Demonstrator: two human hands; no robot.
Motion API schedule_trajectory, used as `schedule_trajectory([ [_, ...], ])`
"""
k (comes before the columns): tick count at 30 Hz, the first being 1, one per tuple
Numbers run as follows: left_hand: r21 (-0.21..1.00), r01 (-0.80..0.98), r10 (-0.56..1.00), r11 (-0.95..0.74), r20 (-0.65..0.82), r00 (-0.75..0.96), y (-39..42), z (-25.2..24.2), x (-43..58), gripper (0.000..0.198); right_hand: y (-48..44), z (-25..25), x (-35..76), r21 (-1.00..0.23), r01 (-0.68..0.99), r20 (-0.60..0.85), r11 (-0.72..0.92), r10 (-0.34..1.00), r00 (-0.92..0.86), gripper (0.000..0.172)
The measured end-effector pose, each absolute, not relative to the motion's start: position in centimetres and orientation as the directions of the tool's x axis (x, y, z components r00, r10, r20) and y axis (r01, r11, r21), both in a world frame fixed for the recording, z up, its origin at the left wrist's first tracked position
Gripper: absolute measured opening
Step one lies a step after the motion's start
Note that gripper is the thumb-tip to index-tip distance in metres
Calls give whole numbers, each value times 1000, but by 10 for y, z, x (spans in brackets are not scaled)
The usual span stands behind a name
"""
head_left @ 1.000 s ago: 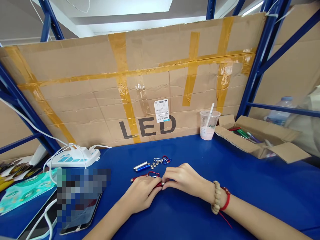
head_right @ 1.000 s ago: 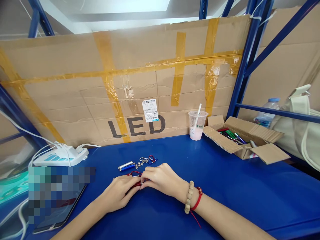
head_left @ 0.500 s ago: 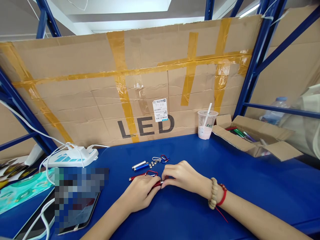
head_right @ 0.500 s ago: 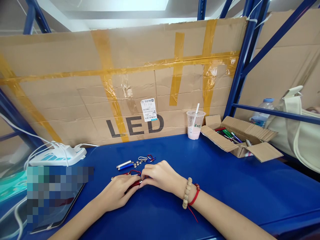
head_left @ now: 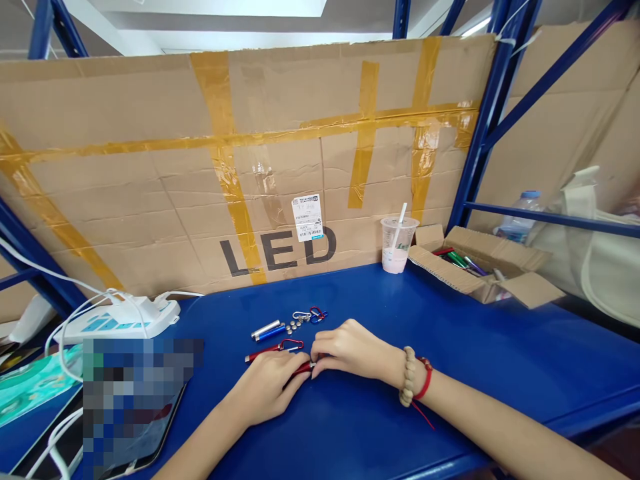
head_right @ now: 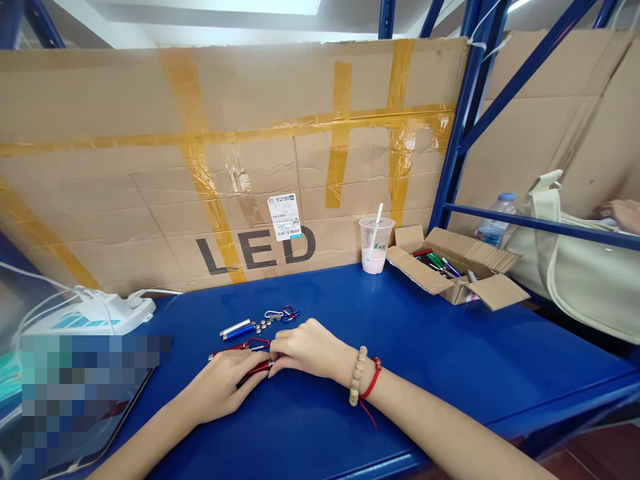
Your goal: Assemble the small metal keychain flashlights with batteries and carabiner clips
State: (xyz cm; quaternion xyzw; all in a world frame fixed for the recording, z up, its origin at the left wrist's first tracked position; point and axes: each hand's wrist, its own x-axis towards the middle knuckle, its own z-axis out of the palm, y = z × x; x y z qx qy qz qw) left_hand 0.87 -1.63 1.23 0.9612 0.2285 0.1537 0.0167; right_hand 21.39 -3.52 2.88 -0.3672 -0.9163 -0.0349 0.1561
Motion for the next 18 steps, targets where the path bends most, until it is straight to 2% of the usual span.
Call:
schedule_trajectory([
  [4,115,427,441,-897,308,843,-17,13,9,21,-34,28,215,-40,685,340,728,654,-676,33],
  [10,126,456,469,-881,355,808,-16,8,10,25,-33,30,217,-146,679,384,719,674,-631,37],
  [18,147,472,494,-869,300,816,-14,9,10,26,-32,29,218,-166,654,318,738,668,-673,43],
])
